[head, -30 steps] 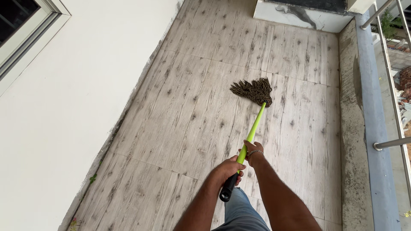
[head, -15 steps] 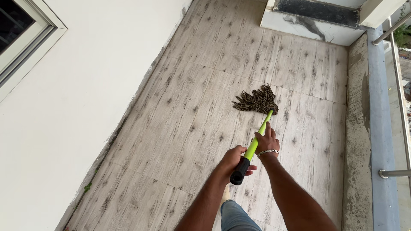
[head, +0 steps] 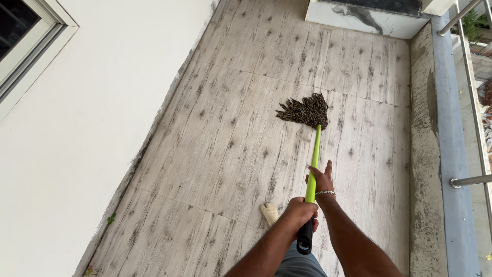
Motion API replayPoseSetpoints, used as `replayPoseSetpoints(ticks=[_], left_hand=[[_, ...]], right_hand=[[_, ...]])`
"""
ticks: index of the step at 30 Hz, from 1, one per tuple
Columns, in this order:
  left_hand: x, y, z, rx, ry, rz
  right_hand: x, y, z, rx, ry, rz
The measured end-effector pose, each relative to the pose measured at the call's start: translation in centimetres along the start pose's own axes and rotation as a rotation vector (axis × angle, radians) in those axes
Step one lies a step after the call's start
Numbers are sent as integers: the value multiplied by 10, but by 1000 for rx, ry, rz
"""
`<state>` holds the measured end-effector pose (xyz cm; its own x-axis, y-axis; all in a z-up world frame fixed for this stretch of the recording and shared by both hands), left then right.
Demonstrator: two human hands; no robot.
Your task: The person mops a tiled balcony floor using a string mop with a green handle. They move the mop back and forth along the length of the balcony, covering the area near the wall and the railing.
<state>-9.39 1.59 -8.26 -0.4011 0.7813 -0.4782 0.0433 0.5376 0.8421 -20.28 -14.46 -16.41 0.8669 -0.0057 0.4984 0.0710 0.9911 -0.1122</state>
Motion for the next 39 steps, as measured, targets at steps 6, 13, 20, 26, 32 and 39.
replayPoseSetpoints(ticks=[6,13,20,26,32,39], left_hand=[[-53,-47,-17,-47,-20,-54],[-171,-125,-30,-72,177,-61],[-200,-101,19,-124,181,-86],[-146,-23,65,-158,-4,-145],[-66,50,113,-153,-102,-183],[-44,116,114,-64,64,-273]], right_hand=[[-14,-79,-27,135,24,-29],[20,-227,-59,277,242,50],[62,-215,-87,333,157,-7],[104,-114,-53,301,5,35],[154,25,75,140,-1039,-9],[223,154,162,479,-1751,-200]])
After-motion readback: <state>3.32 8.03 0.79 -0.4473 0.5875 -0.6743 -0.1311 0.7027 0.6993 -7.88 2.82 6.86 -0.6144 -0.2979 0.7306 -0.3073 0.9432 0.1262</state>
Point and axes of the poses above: each hand's wrist, its own y-axis away from the middle knuckle, its own z-axis out of the back of the hand, x = y × z, the point moved 10 cm from there along -y, towards the middle knuckle, and after that the axes turned 11 degrees about -x, right-handed, at the moved point
